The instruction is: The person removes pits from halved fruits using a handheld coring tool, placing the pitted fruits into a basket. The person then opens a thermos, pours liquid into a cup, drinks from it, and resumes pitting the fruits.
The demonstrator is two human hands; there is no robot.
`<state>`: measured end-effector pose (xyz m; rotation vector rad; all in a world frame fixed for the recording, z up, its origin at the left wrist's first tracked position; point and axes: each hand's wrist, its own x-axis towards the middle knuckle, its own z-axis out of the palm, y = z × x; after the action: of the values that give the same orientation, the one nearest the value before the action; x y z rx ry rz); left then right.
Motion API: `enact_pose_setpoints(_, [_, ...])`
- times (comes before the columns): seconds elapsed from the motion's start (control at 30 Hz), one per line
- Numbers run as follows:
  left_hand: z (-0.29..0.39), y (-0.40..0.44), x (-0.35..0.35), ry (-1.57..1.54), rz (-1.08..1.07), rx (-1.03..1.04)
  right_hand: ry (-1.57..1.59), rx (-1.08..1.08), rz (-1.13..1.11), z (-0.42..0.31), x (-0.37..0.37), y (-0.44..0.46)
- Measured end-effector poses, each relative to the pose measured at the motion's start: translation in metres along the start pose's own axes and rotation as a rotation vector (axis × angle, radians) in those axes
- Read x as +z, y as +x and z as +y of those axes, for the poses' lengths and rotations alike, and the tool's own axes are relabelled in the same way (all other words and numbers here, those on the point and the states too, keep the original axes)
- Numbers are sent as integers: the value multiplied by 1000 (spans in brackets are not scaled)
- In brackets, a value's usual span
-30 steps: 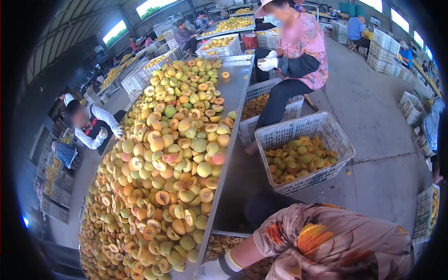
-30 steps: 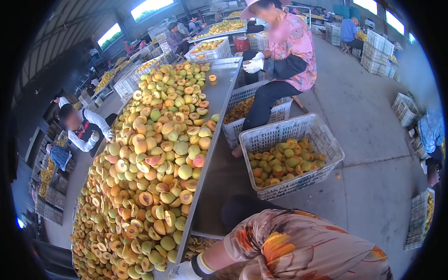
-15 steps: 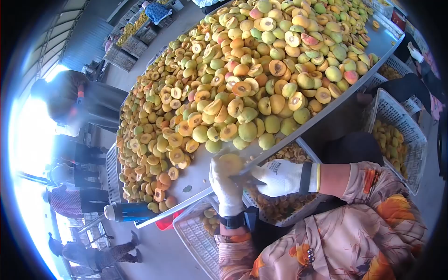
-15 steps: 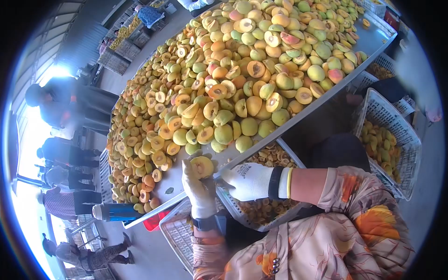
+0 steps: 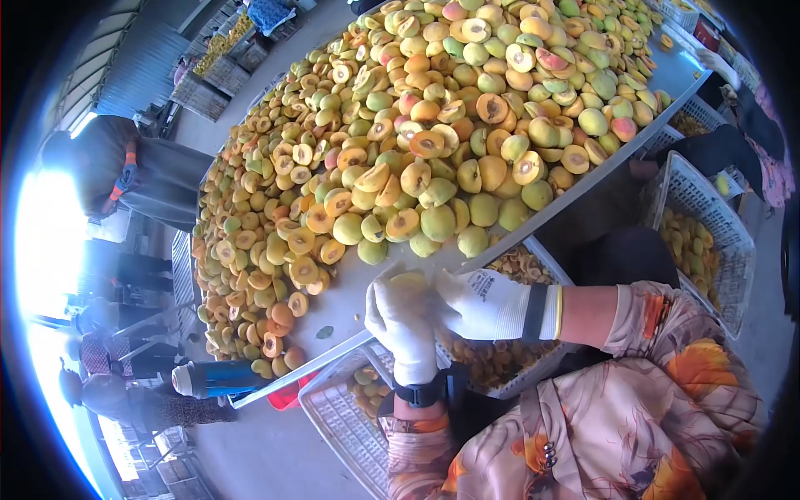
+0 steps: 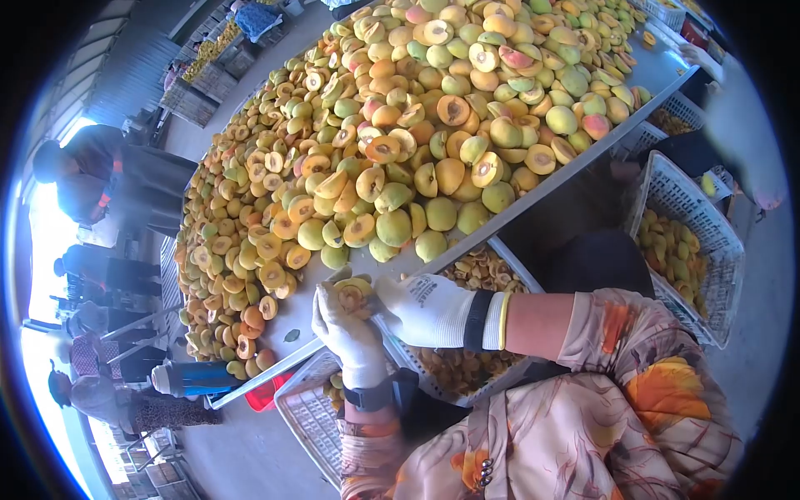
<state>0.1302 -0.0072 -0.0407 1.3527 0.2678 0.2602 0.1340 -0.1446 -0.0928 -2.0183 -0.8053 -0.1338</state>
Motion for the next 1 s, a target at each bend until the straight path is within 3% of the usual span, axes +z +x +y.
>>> enact_pose_setpoints(0.07, [-1, 0, -2, 19, 6, 80, -77, 60, -122, -12, -13, 2])
enact_pose_setpoints(0.17, [1, -1, -5, 94, 12, 115, -212, -70, -26, -4, -12, 3])
enact_pose_setpoints(0.27, [4, -3, -7, 134, 4, 106, -172, -58, -106, -6, -14, 5])
enact_pose_setpoints(0.47, [1, 3, -16, 131, -69, 63, 57, 93, -330, -10, -11, 10])
enact_pose_setpoints(0.6, [1, 6, -17, 72, -137, 71, 551, 111, -310, -12, -16, 12])
enact_pose_setpoints(0.7, [-5, 9, -16, 4, -146, 5, 582, 96, -364, -1, -18, 12])
enact_pose_setpoints(0.9, [-8, 4, -4, 92, -112, 159, 576, 175, -466, 2, -26, 7])
enact_pose_setpoints(1.0, [1, -8, 15, -156, 31, -67, 566, 148, -457, 1, -31, 5])
